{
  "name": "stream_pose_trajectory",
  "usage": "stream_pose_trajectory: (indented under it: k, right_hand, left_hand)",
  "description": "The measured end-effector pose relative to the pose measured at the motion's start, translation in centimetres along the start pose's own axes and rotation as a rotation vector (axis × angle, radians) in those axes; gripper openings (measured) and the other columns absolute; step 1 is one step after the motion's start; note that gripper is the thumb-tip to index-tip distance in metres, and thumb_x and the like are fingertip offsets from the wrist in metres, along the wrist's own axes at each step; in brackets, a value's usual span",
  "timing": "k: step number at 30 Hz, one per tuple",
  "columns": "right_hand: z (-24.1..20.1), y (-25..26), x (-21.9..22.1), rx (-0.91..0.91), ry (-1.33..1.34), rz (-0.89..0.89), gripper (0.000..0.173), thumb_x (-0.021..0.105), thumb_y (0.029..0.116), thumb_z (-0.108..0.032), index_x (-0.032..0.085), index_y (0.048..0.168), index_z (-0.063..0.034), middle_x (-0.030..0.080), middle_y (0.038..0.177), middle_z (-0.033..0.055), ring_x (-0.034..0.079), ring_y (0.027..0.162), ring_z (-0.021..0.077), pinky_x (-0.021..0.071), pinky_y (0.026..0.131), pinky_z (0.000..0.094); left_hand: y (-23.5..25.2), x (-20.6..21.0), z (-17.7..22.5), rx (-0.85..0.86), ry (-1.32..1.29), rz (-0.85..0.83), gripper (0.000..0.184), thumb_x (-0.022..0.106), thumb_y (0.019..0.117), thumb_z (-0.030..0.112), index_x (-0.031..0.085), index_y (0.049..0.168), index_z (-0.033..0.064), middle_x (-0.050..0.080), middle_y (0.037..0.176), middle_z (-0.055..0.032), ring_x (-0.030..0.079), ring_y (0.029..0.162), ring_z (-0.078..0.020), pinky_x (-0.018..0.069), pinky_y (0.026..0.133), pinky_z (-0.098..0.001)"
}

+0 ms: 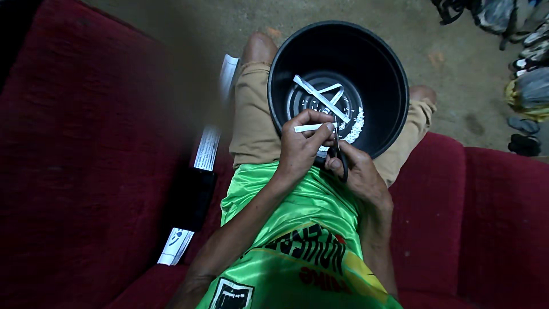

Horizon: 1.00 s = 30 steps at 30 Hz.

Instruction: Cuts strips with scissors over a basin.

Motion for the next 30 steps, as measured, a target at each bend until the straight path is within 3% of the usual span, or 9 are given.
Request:
stream_pose_trajectory:
  k: [13, 20, 25, 30]
  right_hand:
    - [-0.1, 0.0, 0.1, -0.002, 0.034, 0.003, 0.043, 0.057, 0.1028, -0.044, 0.064, 0.123, -0.0067, 0.059, 0.077, -0.0037, 0.052, 0.06, 0.0028, 0.047, 0.053, 0.0199]
    - [-0.1, 0.0, 0.1, 0.025, 0.051, -0.012, 0.05, 0.054, 0.1013, -0.054, 0.064, 0.122, -0.01, 0.057, 0.076, -0.0049, 0.05, 0.057, 0.0037, 0.0451, 0.05, 0.0211]
    - [0.0, 0.0, 0.0, -0.004, 0.02, -0.009, 0.047, 0.055, 0.1025, -0.049, 0.064, 0.123, -0.0072, 0.059, 0.078, -0.0034, 0.053, 0.061, 0.0043, 0.0481, 0.053, 0.0227]
    - [-0.1, 0.0, 0.1, -0.004, 0.02, 0.001, 0.045, 0.054, 0.1031, -0.048, 0.064, 0.12, -0.0076, 0.058, 0.075, -0.004, 0.052, 0.059, 0.0036, 0.0471, 0.052, 0.0215]
  left_hand:
    - [-0.1, 0.1, 0.0, 0.008, 0.017, -0.004, 0.011, 0.063, 0.096, -0.005, 0.064, 0.106, -0.0066, 0.07, 0.088, -0.0115, 0.071, 0.074, -0.0171, 0.0644, 0.073, -0.0329]
    - [-0.3, 0.2, 0.2, 0.005, 0.02, 0.0, 0.01, 0.063, 0.0968, -0.003, 0.064, 0.107, -0.0048, 0.068, 0.086, -0.0101, 0.069, 0.072, -0.0159, 0.0631, 0.07, -0.0308]
    - [0.0, 0.1, -0.1, 0.024, 0.002, -0.005, 0.01, 0.062, 0.0965, -0.004, 0.063, 0.106, -0.0063, 0.069, 0.085, -0.0113, 0.07, 0.073, -0.0179, 0.0633, 0.071, -0.0333]
    - [-0.9, 0.3, 1.0, -0.009, 0.069, -0.031, 0.01, 0.06, 0.0992, 0.0, 0.063, 0.109, 0.0004, 0.067, 0.086, -0.0069, 0.067, 0.072, -0.0132, 0.0613, 0.07, -0.0282]
Point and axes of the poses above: each hand's wrist, its own y-axis towards the middle knuckle, its own x-axis out of the palm, z = x × y, the point moved 2 cm from there along y, towards the middle knuckle
